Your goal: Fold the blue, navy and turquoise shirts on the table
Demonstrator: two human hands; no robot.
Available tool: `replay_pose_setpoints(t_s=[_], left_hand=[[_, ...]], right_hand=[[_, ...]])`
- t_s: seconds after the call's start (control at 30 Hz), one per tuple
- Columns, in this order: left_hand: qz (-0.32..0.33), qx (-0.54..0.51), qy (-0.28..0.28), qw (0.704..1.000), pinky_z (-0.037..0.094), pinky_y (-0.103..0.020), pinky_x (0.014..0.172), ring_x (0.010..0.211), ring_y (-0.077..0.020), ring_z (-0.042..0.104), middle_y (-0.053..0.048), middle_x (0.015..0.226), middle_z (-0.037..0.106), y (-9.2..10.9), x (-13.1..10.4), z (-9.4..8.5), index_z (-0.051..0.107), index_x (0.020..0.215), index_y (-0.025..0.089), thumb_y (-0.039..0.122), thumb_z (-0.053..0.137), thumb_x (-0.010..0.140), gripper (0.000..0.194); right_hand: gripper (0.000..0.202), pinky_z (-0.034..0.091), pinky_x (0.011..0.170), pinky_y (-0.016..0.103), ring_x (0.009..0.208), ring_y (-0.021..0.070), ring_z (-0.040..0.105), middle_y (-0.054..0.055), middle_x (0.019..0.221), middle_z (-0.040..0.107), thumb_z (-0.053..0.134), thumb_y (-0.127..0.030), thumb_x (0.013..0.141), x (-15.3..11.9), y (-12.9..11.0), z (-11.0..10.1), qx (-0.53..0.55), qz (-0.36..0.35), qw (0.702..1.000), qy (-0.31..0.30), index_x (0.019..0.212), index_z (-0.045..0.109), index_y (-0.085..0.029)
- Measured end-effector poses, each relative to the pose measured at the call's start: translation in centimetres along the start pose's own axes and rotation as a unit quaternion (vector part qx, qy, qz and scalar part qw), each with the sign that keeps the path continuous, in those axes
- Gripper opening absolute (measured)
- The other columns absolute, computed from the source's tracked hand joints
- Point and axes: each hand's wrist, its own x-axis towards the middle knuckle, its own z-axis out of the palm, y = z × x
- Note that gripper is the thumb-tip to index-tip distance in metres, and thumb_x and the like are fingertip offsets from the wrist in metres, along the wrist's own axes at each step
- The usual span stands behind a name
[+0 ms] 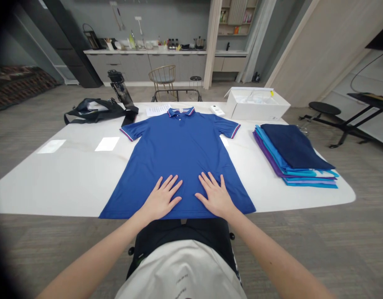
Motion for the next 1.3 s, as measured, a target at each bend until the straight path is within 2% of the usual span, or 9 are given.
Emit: replay_pose_setpoints(t_s=[0.27,0.57,0.63,0.73,0.83,0.97,1.07,1.2,1.3], left_hand=[[-0.007,0.001,0.014,1.0,0.021,-0.057,0.127,0.156,-0.0272,0.026,-0.003,0.169,0.029,0.6,-1.1,0.3,0.032,0.161,0.032,0.055,0.034,0.105,0.06],[-0.016,0.001,0.021,1.0,0.026,-0.056,0.125,0.155,-0.0285,0.029,-0.007,0.168,0.031,2.0,-2.5,0.1,0.032,0.161,0.03,0.055,0.038,0.104,0.063],[-0.017,0.001,0.027,0.999,0.028,-0.056,0.124,0.154,-0.0296,0.03,-0.008,0.168,0.033,2.5,-3.0,0.1,0.032,0.161,0.029,0.053,0.04,0.104,0.063],[-0.02,-0.005,0.031,0.999,0.035,-0.054,0.119,0.149,-0.0312,0.038,-0.009,0.164,0.04,3.1,-3.6,-0.6,0.038,0.158,0.028,0.05,0.046,0.103,0.06],[-0.031,-0.02,0.024,0.999,0.047,-0.046,0.105,0.129,-0.0278,0.057,-0.01,0.145,0.06,2.5,-3.0,-1.9,0.054,0.144,0.026,0.042,0.045,0.105,0.043],[-0.043,-0.01,0.025,0.999,0.051,-0.038,0.089,0.098,-0.0234,0.066,-0.008,0.102,0.07,0.6,-0.7,-2.7,0.066,0.107,0.022,0.035,0.038,0.107,0.031],[-0.041,-0.003,0.015,0.999,0.051,-0.036,0.081,0.088,-0.0233,0.067,-0.007,0.091,0.069,0.2,0.3,-2.1,0.064,0.095,0.021,0.035,0.038,0.107,0.032],[-0.043,-0.021,-0.029,0.998,0.05,-0.035,0.071,0.078,-0.0231,0.069,-0.006,0.084,0.07,1.2,-0.6,-1.1,0.064,0.09,0.021,0.034,0.035,0.108,0.036],[-0.046,-0.048,-0.071,0.995,0.05,-0.034,0.067,0.073,-0.0229,0.071,-0.005,0.08,0.072,1.6,-1.0,-1.5,0.064,0.089,0.023,0.037,0.034,0.108,0.038]], right_hand=[[0.067,0.014,0.112,0.082,0.157,0.0384,0.013,0.003,0.171,0.02,0.021,-0.063,0.104,-3.4,0.4,0.6,-0.043,0.192,0.98,-0.009,0.165,0.021,-0.035],[0.063,0.032,0.1,0.085,0.154,0.043,0.02,0.005,0.171,0.023,0.028,-0.06,0.105,-6.6,-1.8,-0.3,-0.044,0.218,0.973,-0.068,0.164,0.025,-0.038],[0.06,0.043,0.096,0.078,0.151,0.0436,0.027,0.006,0.169,0.029,0.035,-0.056,0.104,-7.1,-2.0,-1.2,-0.051,0.208,0.974,-0.079,0.162,0.031,-0.039],[0.054,0.057,0.085,0.054,0.135,0.0394,0.05,0.01,0.157,0.048,0.048,-0.048,0.102,-7.4,-1.8,-2.7,-0.052,0.167,0.982,-0.074,0.155,0.045,-0.037],[0.037,0.055,0.077,0.038,0.103,0.0291,0.067,0.012,0.124,0.069,0.053,-0.041,0.102,-5.9,-1.1,-4.0,-0.036,0.12,0.99,-0.057,0.133,0.066,-0.028],[0.026,0.048,0.076,0.032,0.087,0.021,0.068,0.006,0.098,0.071,0.048,-0.037,0.105,-1.6,-0.2,-3.9,0.03,0.053,0.998,-0.009,0.104,0.07,-0.023],[0.028,0.044,0.076,0.03,0.083,0.0197,0.067,0.005,0.089,0.07,0.047,-0.037,0.106,0.5,-0.3,-2.5,0.043,0.017,0.999,0.025,0.093,0.065,-0.021],[0.037,0.039,0.072,0.032,0.072,0.0196,0.065,0.004,0.075,0.068,0.043,-0.037,0.108,-0.6,-1.8,-0.6,0.01,-0.011,0.999,0.029,0.08,0.061,-0.021],[0.04,0.035,0.065,0.031,0.065,0.018,0.064,0.001,0.07,0.068,0.043,-0.041,0.108,-2.0,-2.5,-0.7,0.044,-0.021,0.999,0.001,0.078,0.06,-0.022]])
